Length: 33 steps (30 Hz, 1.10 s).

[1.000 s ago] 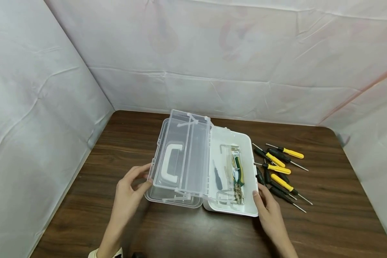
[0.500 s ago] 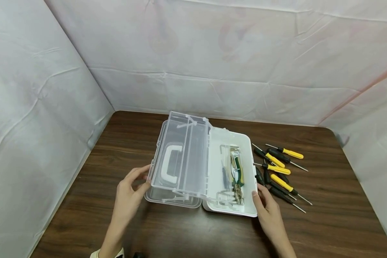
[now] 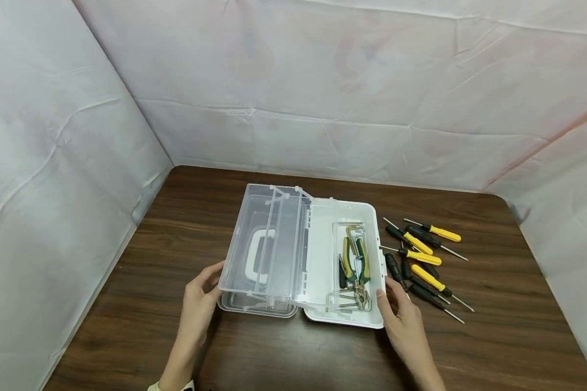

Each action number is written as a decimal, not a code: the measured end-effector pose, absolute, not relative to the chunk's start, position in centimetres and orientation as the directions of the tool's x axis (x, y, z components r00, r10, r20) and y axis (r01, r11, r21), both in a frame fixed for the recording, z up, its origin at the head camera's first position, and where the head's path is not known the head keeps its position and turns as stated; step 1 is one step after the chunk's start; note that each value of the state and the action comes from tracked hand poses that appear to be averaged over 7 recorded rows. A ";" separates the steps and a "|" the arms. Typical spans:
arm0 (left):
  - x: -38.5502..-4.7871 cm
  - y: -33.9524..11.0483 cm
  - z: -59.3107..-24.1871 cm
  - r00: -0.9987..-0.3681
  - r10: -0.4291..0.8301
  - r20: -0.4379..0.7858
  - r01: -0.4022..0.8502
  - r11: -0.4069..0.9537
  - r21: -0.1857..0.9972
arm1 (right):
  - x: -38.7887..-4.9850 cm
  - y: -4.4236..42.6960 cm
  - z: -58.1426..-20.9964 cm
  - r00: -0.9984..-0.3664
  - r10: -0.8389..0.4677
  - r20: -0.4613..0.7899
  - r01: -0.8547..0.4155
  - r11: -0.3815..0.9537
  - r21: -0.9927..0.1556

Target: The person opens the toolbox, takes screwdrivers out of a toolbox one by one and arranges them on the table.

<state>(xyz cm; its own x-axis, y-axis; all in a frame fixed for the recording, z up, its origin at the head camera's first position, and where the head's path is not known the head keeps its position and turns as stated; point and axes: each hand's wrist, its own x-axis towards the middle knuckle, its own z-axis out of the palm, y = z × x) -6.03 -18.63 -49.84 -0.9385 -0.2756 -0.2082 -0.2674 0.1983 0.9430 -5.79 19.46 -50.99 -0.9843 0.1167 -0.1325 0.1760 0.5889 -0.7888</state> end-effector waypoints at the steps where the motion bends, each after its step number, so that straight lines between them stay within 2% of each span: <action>1: -6.1 -18.6 -49.9 -0.937 -0.276 -0.214 -0.273 0.196 0.942 | -5.8 19.4 -50.9 -0.984 0.118 -0.134 0.178 0.591 -0.787; 12: -6.1 -18.8 -49.8 -0.936 -0.252 -0.247 -0.301 0.202 0.932 | -6.1 19.4 -50.2 -0.978 0.119 -0.169 0.207 0.626 -0.752; 17: -5.9 -19.0 -49.1 -0.941 -0.281 -0.189 -0.264 0.255 0.930 | -6.4 19.3 -49.4 -0.969 0.139 -0.203 0.245 0.636 -0.732; 24: -5.3 -18.9 -47.4 -0.942 -0.335 0.012 -0.126 0.388 0.913 | -7.2 18.3 -46.9 -0.975 0.219 -0.037 0.184 0.702 -0.688; 28: -5.0 -18.5 -46.6 -0.945 -0.319 0.077 -0.054 0.384 0.922 | -7.9 17.5 -45.5 -0.971 0.227 0.074 0.118 0.726 -0.677; 33: -5.0 -18.0 -45.9 -0.960 -0.266 0.086 -0.008 0.332 0.943 | -8.8 16.3 -44.8 -0.970 0.193 0.146 0.042 0.727 -0.686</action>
<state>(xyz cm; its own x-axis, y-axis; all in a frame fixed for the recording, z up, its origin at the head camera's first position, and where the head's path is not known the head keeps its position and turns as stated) -5.04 -18.05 -45.91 -0.9600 -0.2664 0.0858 -0.0078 0.3320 0.9433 -8.80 16.34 -44.78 -0.9703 0.1931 0.1455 0.0418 0.7268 -0.6856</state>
